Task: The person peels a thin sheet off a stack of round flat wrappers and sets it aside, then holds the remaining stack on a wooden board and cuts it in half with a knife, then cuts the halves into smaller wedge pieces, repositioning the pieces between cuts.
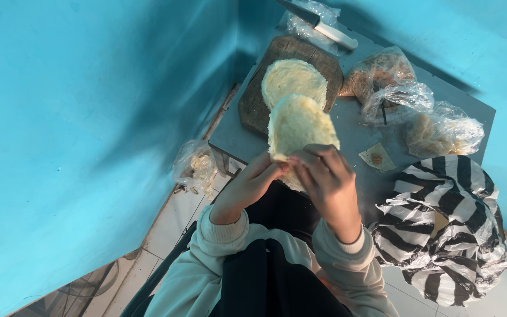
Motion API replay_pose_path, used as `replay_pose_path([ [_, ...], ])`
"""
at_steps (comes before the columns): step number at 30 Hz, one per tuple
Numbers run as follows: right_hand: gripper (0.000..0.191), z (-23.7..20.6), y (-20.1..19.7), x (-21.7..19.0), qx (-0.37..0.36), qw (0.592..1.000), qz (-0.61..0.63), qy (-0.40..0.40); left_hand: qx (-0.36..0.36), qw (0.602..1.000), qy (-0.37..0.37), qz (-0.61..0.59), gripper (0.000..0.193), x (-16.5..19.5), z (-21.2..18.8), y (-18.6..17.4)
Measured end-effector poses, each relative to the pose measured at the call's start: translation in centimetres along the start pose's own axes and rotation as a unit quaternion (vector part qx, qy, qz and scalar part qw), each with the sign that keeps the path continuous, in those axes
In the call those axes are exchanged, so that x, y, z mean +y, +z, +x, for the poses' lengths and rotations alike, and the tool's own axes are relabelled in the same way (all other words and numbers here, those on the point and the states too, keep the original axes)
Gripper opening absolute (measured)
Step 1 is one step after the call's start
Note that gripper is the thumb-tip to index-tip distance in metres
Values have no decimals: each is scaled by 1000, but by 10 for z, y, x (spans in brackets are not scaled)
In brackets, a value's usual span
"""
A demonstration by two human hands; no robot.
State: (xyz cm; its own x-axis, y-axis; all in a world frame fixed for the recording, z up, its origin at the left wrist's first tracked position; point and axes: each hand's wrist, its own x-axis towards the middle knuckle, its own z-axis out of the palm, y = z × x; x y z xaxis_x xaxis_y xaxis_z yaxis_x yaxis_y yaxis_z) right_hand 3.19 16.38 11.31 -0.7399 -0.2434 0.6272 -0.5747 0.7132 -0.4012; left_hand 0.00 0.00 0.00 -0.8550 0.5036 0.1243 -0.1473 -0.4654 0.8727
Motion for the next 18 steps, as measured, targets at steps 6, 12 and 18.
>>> replay_pose_path([
  [6,20,0,-1,0,25,995,65,70,-14,999,26,32,21,0,6,9],
  [12,32,-10,-17,-12,14,999,-15,-25,14,997,15,73,22,-10,-17,26],
  [18,24,-104,-3,54,51,999,-8,4,61,997,-20,-51,24,-130,-22,55],
])
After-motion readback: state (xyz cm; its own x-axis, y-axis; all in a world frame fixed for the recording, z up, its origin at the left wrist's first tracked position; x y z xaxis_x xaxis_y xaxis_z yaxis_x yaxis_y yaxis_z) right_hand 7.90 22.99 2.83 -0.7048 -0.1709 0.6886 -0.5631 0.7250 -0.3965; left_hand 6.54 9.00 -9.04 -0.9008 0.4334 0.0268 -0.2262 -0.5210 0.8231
